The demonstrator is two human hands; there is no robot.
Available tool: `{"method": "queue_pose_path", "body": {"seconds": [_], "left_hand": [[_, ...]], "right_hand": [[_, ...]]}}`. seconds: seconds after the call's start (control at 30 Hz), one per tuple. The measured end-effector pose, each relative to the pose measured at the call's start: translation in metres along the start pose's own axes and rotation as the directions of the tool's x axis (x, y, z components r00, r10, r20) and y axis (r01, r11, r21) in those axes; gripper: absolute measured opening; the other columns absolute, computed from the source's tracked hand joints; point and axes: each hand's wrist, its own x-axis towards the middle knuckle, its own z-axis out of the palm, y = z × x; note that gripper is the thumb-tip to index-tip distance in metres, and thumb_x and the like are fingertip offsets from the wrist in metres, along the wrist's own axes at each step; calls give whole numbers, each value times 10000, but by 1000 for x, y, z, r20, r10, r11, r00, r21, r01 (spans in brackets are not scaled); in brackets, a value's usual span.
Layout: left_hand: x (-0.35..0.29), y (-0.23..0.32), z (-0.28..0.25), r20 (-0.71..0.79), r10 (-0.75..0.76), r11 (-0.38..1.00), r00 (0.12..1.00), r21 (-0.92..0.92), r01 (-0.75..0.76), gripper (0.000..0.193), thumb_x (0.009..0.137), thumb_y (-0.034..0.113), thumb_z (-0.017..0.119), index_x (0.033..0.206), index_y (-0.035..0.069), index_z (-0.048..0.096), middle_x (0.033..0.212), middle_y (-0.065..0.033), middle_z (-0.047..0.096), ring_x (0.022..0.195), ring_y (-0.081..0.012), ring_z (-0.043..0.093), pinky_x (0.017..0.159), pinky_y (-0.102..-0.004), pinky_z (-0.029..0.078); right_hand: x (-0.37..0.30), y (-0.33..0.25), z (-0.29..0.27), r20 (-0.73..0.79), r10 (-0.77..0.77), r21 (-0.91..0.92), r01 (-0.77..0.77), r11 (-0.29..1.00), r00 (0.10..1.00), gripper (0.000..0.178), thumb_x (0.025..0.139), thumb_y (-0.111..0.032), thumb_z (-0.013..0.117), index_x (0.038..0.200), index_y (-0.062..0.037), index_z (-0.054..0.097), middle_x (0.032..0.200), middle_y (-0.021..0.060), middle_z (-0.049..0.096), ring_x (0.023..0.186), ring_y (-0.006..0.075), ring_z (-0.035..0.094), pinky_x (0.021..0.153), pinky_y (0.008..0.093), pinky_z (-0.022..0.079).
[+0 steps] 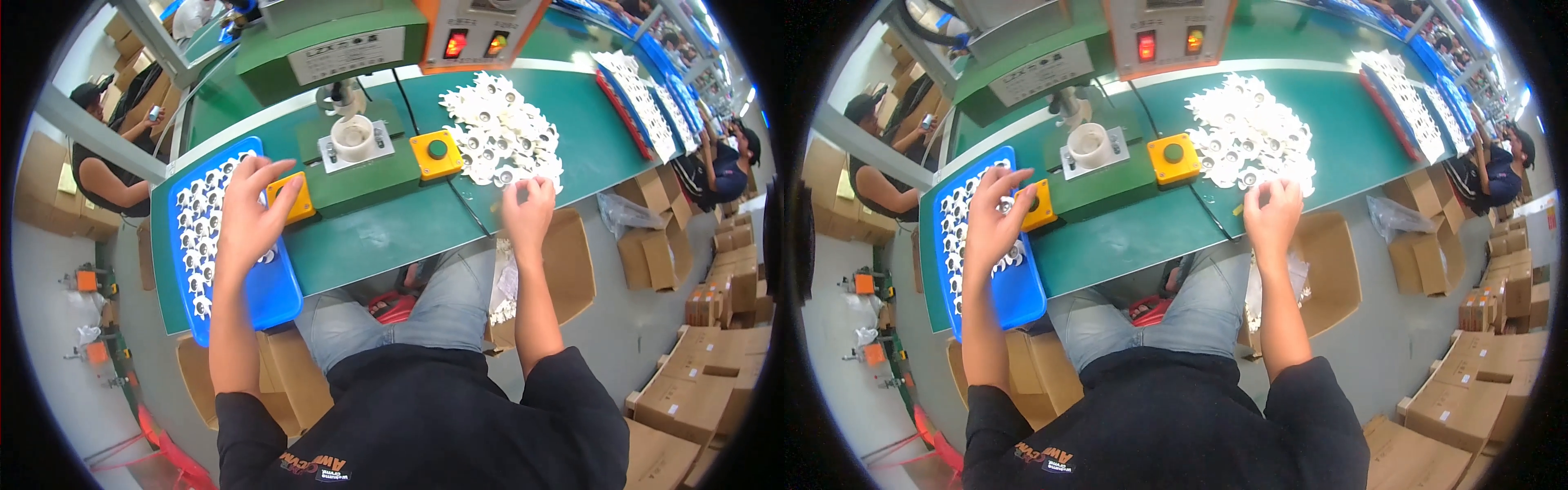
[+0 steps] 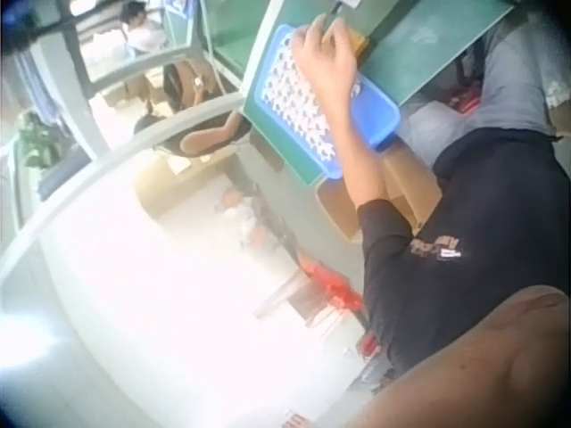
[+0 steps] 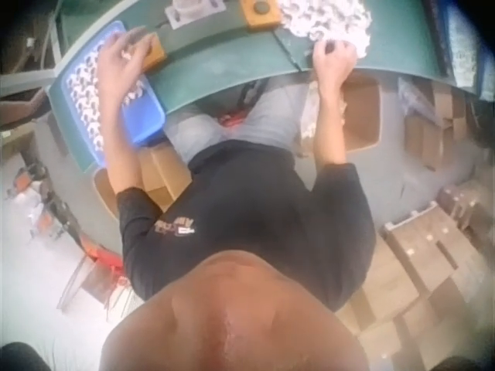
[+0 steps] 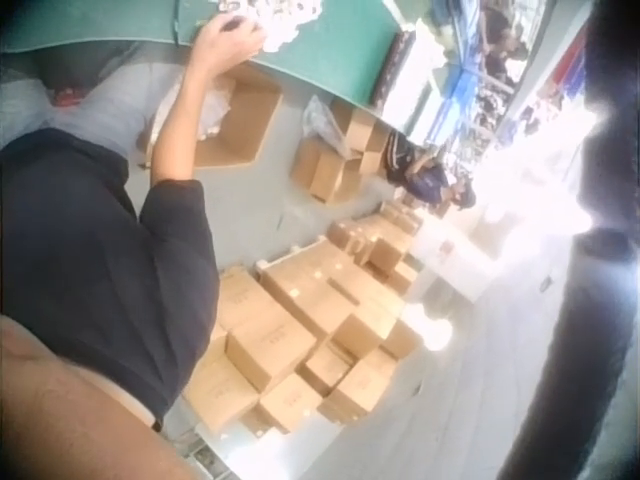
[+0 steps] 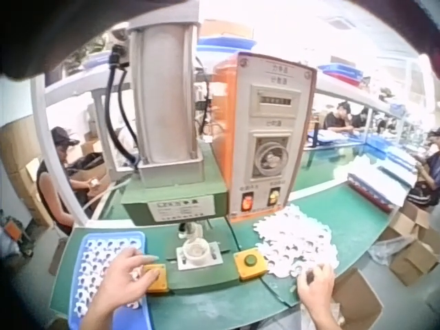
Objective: Assembling small white circular components using a press machine on a factory assembly line.
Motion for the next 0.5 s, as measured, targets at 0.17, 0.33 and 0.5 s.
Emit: {"method": "queue_pose_path", "body": {"seconds": [0.17, 0.33, 0.5], "left_hand": [[42, 16, 11, -61, 31, 998, 998, -47, -34, 441, 894, 279, 803, 1226, 6, 706, 1027, -105, 651, 954, -228, 619, 849, -340, 494], [80, 38, 32, -86, 40, 978, 996, -203, -56, 619, 825, 384, 865, 1290, 18, 684, 1201, -147, 717, 1092, -260, 652, 940, -374, 507], [86, 26, 35, -16, 36, 996, 999, -78, -37, 573, 758, 337, 910, 1189, 22, 702, 1087, -145, 713, 1026, -350, 665, 940, -410, 533]], "right_hand": [[10, -26, -13, -19, -3, 213, 7, 977, 1000, 112, 834, -81, 722, 838, -22, 626, 1034, 146, 578, 1028, 335, 579, 876, 425, 490], [22, -50, -12, 16, -60, 408, 48, 912, 998, 118, 831, -56, 724, 848, -15, 614, 1043, 144, 567, 1002, 325, 584, 863, 408, 496], [48, -104, -4, 22, -231, 483, 192, 855, 973, 123, 858, -77, 740, 876, -3, 643, 1054, 148, 593, 993, 306, 601, 880, 392, 493]]}}
